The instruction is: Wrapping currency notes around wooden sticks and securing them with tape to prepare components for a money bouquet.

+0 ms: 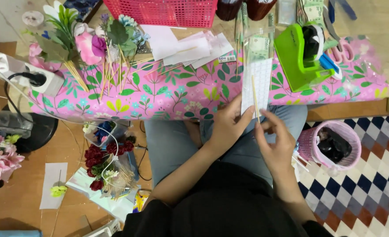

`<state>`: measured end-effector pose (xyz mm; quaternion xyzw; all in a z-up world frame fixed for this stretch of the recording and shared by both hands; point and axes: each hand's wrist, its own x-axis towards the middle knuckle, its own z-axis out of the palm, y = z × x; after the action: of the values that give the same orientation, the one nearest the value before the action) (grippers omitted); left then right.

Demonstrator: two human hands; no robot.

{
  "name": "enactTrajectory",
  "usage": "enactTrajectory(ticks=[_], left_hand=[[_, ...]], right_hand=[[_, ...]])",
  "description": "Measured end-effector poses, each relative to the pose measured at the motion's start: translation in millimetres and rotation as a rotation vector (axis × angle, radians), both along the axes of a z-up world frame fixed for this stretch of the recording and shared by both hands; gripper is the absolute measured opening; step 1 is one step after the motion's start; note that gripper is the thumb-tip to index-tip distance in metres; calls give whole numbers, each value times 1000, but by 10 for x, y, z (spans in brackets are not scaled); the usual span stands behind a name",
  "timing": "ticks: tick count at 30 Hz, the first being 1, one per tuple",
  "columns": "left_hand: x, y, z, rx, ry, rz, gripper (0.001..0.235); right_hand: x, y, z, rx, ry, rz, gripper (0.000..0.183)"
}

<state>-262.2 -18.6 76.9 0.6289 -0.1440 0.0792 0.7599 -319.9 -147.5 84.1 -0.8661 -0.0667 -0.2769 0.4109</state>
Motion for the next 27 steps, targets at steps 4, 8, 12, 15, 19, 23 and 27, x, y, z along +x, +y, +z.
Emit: enactTrajectory(ticks=[4,8,12,15,19,23,27], left_hand=[[-66,-23,-10,192,-59,19,50],[1,-23,-79,253,-142,63,53],[142,-46,-112,318,-226,71,48],[272,-90,-232,360,-305,131,45],[382,-83,-243,473,-387,139,44],[489,-85,-317,566,-393,134,44],[593,-63,-381,621,-386,118,42]], right_hand=[[168,-8,73,-229,-208,-92,34],[395,-24,53,-352,-339,-135,28],[533,33,81,-336,-359,-127,25],[624,12,111,-348,-351,-86,24],[740,-58,54,-381,-316,-82,19],[849,-128,5,-408,-264,-47,15],[935,-243,50,-468,-210,7,13]])
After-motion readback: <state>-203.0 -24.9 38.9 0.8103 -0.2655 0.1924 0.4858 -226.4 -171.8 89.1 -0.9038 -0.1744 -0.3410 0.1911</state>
